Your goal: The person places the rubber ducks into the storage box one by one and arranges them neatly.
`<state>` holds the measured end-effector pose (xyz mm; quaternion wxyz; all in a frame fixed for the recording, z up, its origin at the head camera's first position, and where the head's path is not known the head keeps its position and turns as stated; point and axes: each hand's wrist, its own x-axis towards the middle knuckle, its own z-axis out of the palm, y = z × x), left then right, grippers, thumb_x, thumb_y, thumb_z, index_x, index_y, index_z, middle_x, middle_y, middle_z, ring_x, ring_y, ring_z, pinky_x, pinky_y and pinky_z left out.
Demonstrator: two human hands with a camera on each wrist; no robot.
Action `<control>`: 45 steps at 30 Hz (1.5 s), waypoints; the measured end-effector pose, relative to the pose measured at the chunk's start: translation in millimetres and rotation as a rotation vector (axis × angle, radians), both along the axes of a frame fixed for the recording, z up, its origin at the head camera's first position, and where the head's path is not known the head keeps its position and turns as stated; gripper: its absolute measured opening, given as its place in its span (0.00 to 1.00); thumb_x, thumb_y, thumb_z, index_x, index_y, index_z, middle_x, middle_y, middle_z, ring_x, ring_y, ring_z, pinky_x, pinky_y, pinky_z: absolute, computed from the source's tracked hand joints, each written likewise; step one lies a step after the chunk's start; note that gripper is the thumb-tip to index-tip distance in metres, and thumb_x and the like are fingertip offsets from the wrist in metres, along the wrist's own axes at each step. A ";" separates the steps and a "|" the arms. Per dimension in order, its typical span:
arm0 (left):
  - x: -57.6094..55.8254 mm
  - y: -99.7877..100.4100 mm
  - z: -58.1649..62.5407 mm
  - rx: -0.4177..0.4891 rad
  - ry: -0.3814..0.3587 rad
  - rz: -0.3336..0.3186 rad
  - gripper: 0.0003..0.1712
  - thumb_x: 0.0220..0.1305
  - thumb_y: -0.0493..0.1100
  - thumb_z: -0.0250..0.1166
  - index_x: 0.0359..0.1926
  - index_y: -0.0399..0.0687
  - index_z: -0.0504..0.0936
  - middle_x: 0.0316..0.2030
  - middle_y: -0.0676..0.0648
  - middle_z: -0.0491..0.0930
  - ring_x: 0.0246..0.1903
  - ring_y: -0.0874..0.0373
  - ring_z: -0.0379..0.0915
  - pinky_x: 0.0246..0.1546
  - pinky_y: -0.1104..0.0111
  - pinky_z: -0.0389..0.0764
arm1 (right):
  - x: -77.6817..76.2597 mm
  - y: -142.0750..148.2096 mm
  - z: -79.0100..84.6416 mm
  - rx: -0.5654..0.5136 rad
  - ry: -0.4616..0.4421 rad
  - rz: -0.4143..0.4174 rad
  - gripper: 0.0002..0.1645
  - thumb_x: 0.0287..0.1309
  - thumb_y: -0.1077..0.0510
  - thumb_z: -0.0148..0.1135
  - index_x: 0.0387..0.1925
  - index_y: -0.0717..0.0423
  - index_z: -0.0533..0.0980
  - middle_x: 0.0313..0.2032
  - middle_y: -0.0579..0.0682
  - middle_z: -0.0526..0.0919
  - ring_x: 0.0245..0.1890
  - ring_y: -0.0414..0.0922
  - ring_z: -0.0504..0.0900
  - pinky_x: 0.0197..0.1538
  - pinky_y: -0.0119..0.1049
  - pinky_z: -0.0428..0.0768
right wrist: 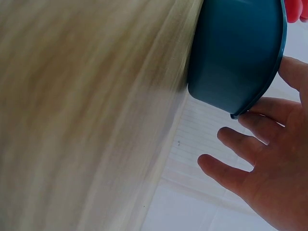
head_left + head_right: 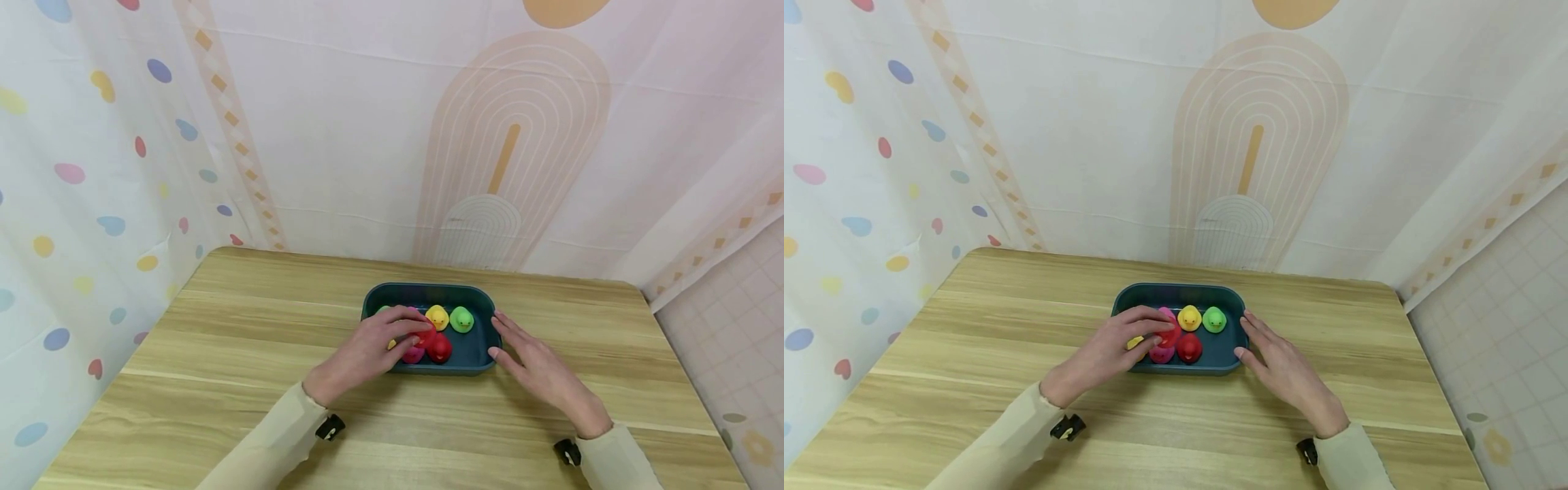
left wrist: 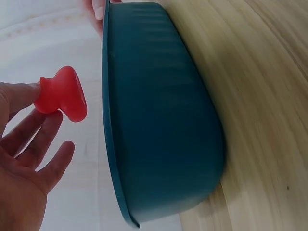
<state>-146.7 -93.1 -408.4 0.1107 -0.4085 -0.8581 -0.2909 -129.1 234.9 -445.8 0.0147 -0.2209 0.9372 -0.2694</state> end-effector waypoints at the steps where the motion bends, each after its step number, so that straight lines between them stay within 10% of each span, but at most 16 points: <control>1: -0.1 1.8 -0.2 -0.006 -0.006 -0.003 0.18 0.65 0.36 0.73 0.56 0.45 0.87 0.57 0.47 0.81 0.58 0.51 0.77 0.57 0.60 0.82 | 0.0 0.0 -0.1 0.000 -0.001 0.000 0.39 0.80 0.43 0.50 0.78 0.64 0.59 0.79 0.59 0.56 0.76 0.61 0.60 0.72 0.63 0.64; 45: -23.2 71.8 -21.6 -0.173 -0.189 -0.073 0.15 0.74 0.45 0.66 0.58 0.49 0.86 0.55 0.50 0.84 0.53 0.60 0.79 0.58 0.73 0.78 | -0.2 1.8 -0.6 -0.001 0.000 0.011 0.40 0.80 0.43 0.50 0.78 0.64 0.59 0.79 0.59 0.56 0.75 0.61 0.62 0.71 0.63 0.66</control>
